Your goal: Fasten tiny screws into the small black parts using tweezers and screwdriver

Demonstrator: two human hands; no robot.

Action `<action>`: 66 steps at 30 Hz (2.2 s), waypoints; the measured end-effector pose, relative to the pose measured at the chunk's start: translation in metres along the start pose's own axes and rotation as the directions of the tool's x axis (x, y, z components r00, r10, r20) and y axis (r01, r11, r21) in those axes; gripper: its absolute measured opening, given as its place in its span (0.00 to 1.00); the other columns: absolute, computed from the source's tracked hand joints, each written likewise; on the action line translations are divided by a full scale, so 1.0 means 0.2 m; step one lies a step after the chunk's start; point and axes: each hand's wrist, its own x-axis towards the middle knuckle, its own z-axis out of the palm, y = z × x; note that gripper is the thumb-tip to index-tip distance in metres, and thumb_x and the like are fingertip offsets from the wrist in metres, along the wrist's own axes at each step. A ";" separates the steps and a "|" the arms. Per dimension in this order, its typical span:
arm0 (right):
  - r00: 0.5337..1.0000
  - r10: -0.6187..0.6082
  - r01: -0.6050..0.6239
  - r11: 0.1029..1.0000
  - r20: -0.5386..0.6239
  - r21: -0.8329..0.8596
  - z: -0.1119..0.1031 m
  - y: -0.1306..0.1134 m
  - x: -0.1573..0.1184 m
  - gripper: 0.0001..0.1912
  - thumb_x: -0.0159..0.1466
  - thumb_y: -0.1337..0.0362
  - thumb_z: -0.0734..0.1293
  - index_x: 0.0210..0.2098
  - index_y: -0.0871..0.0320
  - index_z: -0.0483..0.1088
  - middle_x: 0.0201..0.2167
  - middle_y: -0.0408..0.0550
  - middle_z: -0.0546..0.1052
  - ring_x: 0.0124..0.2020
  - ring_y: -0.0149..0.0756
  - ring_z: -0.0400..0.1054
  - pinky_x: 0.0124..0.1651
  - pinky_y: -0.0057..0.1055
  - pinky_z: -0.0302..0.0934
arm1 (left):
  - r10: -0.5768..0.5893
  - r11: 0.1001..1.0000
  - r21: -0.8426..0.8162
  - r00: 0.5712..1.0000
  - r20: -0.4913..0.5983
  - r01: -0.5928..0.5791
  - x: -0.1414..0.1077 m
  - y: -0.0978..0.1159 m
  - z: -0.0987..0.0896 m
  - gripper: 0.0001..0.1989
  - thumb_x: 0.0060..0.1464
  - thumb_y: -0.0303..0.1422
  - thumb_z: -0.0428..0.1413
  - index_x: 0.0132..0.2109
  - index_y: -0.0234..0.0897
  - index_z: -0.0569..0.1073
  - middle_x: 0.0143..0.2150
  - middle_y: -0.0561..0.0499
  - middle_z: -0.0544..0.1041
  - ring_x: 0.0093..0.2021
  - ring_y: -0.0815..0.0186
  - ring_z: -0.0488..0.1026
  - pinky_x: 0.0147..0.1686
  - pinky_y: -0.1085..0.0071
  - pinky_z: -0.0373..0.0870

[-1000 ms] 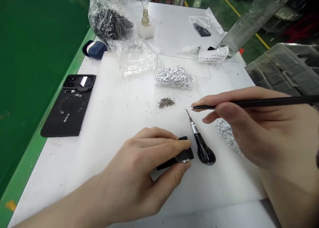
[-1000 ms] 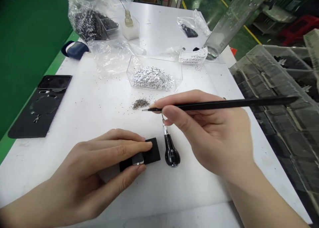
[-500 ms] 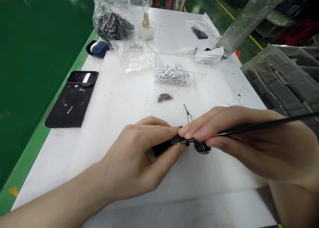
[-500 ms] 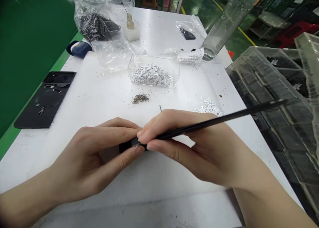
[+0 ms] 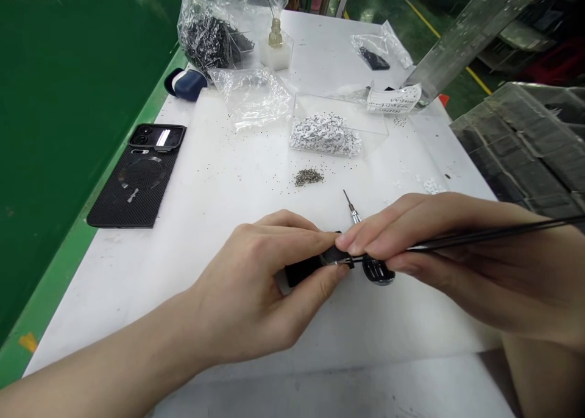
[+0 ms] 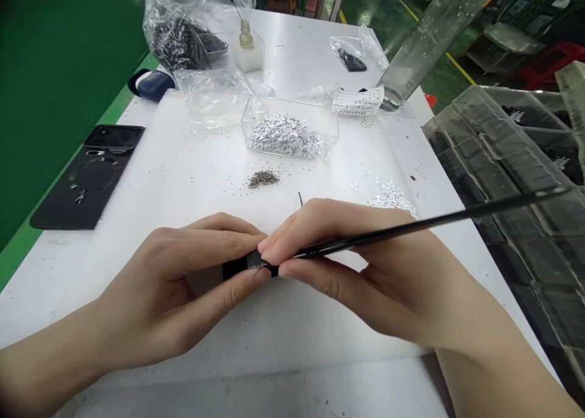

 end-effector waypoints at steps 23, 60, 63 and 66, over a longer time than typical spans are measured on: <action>0.999 0.045 -0.043 0.997 -0.022 0.069 0.00 0.03 -0.02 0.13 0.65 0.71 0.71 0.44 0.45 0.79 0.42 0.44 0.84 0.46 0.41 0.80 0.49 0.35 0.78 | -0.023 1.000 0.001 0.999 0.028 0.023 0.01 0.01 0.00 0.10 0.64 0.27 0.56 0.32 0.36 0.75 0.26 0.51 0.75 0.40 0.62 0.78 0.42 0.69 0.77; 0.999 0.041 -0.040 0.997 -0.018 0.062 -0.01 0.04 -0.02 0.12 0.64 0.70 0.72 0.43 0.46 0.79 0.42 0.45 0.84 0.45 0.42 0.81 0.45 0.35 0.78 | -0.007 1.000 0.027 0.998 0.058 0.006 0.01 0.01 -0.01 0.09 0.65 0.28 0.55 0.34 0.36 0.75 0.26 0.52 0.74 0.40 0.62 0.78 0.44 0.70 0.78; 0.999 0.040 -0.038 0.997 -0.021 0.066 -0.01 0.04 -0.02 0.11 0.65 0.70 0.71 0.43 0.46 0.79 0.42 0.45 0.84 0.45 0.41 0.80 0.45 0.35 0.78 | 0.001 1.000 0.026 0.999 0.054 -0.002 0.01 0.00 -0.01 0.09 0.64 0.27 0.56 0.33 0.35 0.74 0.26 0.52 0.73 0.40 0.63 0.78 0.44 0.71 0.77; 0.999 0.038 -0.036 0.997 -0.031 0.072 -0.01 0.04 -0.03 0.11 0.65 0.70 0.71 0.43 0.47 0.79 0.42 0.44 0.84 0.45 0.40 0.80 0.46 0.34 0.78 | 0.014 1.000 0.025 0.999 0.048 -0.015 0.02 0.00 -0.01 0.10 0.64 0.26 0.56 0.32 0.34 0.73 0.24 0.52 0.71 0.40 0.64 0.78 0.44 0.72 0.77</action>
